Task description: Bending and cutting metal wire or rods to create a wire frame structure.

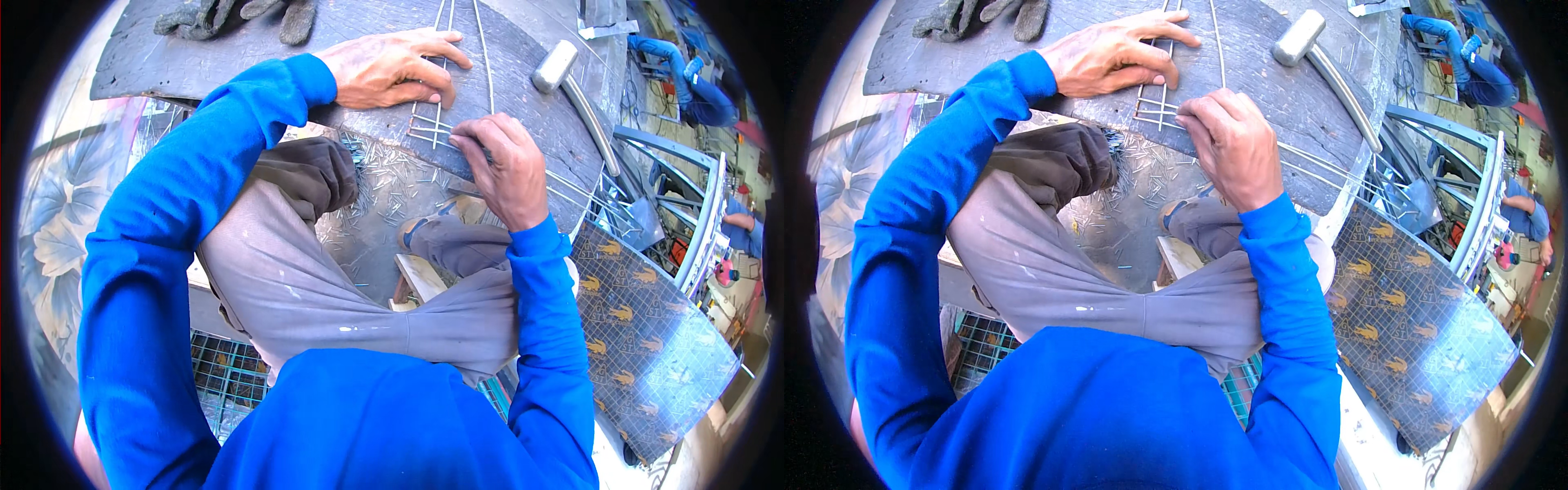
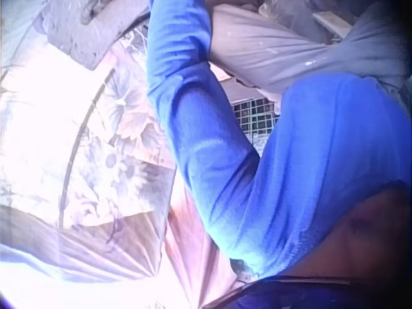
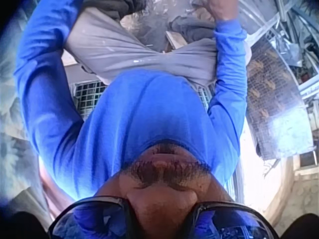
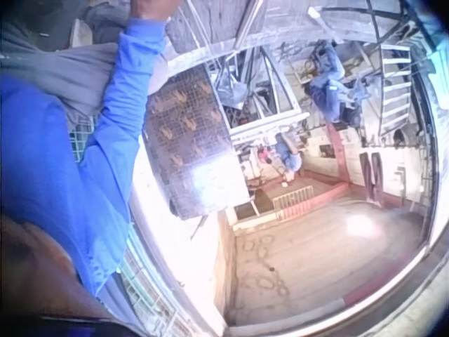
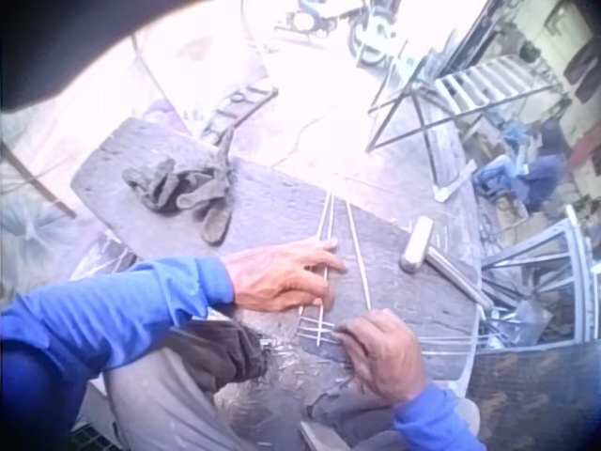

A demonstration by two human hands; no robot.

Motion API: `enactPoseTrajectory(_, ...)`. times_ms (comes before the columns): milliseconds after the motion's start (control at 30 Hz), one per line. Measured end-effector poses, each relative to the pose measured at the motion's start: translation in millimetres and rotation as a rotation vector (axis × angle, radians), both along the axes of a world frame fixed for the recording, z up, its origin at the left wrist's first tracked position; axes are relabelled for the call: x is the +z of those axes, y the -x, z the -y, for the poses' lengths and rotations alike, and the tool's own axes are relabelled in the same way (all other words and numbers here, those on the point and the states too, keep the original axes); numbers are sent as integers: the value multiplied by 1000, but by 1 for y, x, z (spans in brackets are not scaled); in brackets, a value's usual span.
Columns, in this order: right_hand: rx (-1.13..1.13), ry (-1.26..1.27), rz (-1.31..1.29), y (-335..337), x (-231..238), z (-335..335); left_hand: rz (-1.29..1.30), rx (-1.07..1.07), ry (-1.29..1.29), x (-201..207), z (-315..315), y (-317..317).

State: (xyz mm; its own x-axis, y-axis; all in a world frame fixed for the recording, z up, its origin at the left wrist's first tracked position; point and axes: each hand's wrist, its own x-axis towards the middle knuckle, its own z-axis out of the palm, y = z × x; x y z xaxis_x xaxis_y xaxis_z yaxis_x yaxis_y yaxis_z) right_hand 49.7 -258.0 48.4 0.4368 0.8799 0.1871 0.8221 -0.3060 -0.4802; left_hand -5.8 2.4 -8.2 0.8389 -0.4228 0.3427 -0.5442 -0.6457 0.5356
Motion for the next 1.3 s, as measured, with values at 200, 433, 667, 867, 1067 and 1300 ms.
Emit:
enactPoseTrajectory(200,-42,20,-119,-2,6,-1,-5,3,-27,6,1,1)
enactPoseTrajectory(433,-19,34,-109,-4,4,-2,-54,21,-112,18,5,7)
enactPoseTrajectory(667,7,-17,-84,-6,-1,2,-109,171,-102,49,29,34)
enactPoseTrajectory(867,-39,-43,-90,-3,-4,7,-492,687,207,57,75,77)
enactPoseTrajectory(1067,-51,-26,3,3,-8,1,-376,793,222,48,99,84)
enactPoseTrajectory(1300,-74,-20,32,7,-9,3,-402,801,211,52,100,78)
